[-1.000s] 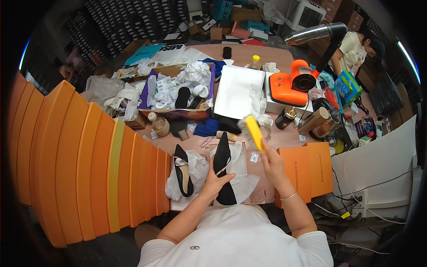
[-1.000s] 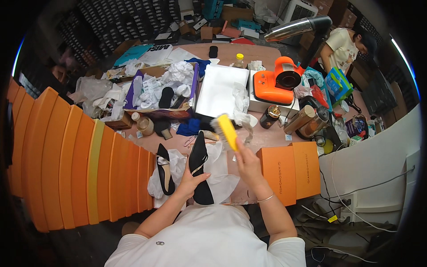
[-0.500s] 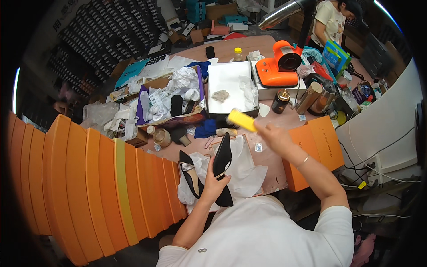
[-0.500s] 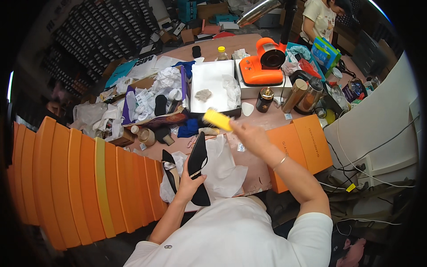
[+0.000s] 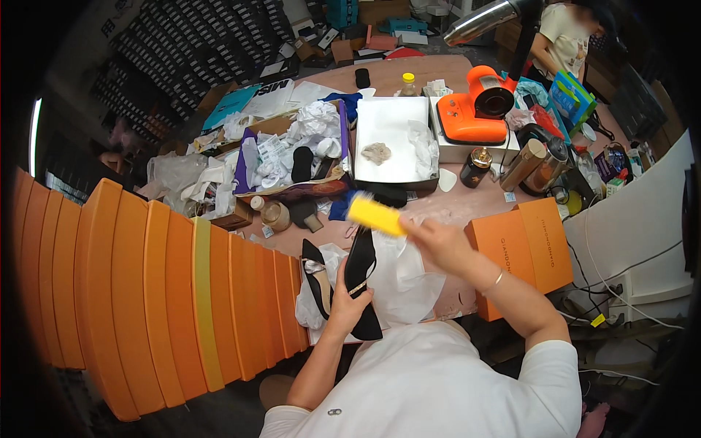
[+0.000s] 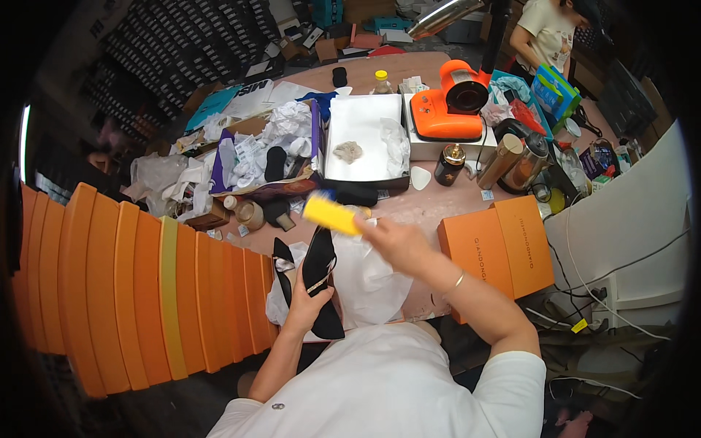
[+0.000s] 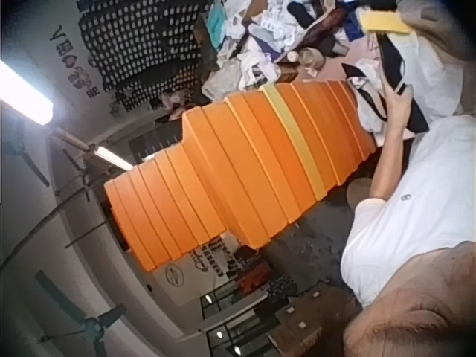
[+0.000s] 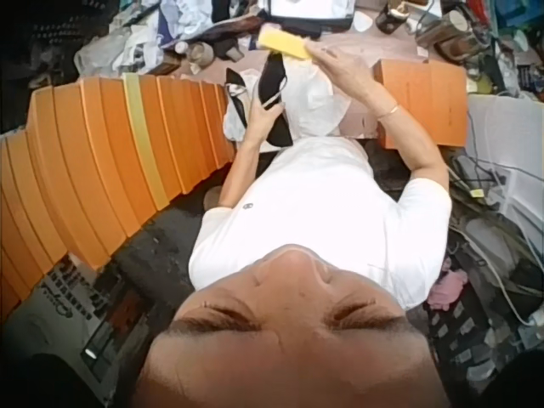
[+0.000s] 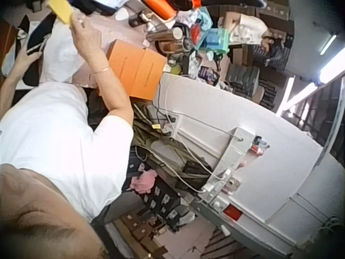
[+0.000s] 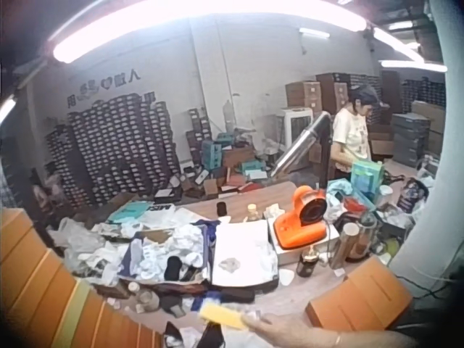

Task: The recorder inspects a pair of black high-heeled shoes, cleans them with a brush and cloth, and then prepares them for packaging.

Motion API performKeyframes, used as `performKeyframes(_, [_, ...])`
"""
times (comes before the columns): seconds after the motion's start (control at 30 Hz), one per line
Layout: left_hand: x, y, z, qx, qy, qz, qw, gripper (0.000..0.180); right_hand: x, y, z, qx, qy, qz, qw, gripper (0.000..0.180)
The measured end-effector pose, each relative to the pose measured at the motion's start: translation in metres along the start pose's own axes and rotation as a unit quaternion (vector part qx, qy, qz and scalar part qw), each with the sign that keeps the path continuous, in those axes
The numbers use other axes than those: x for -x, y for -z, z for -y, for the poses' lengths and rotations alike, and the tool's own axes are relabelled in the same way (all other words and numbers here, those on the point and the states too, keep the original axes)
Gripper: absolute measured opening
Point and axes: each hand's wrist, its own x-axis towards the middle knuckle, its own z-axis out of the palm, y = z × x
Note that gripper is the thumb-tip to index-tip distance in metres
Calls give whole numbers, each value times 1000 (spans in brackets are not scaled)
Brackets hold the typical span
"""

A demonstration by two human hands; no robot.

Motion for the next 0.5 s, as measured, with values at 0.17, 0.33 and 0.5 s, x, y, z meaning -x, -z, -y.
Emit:
performKeyframes(0.17, [13,3,-8,116,64,38,990,57,20,-10,-13,-37,-48,22,998,38])
performKeyframes(0.33, [16,30,-20,333,231,188,895,50,32,3,46,-170,25,40,984,38])
performKeyframes(0.5, [18,47,16,491,329,209,779,50,43,5,47,-174,-53,-45,982,43])
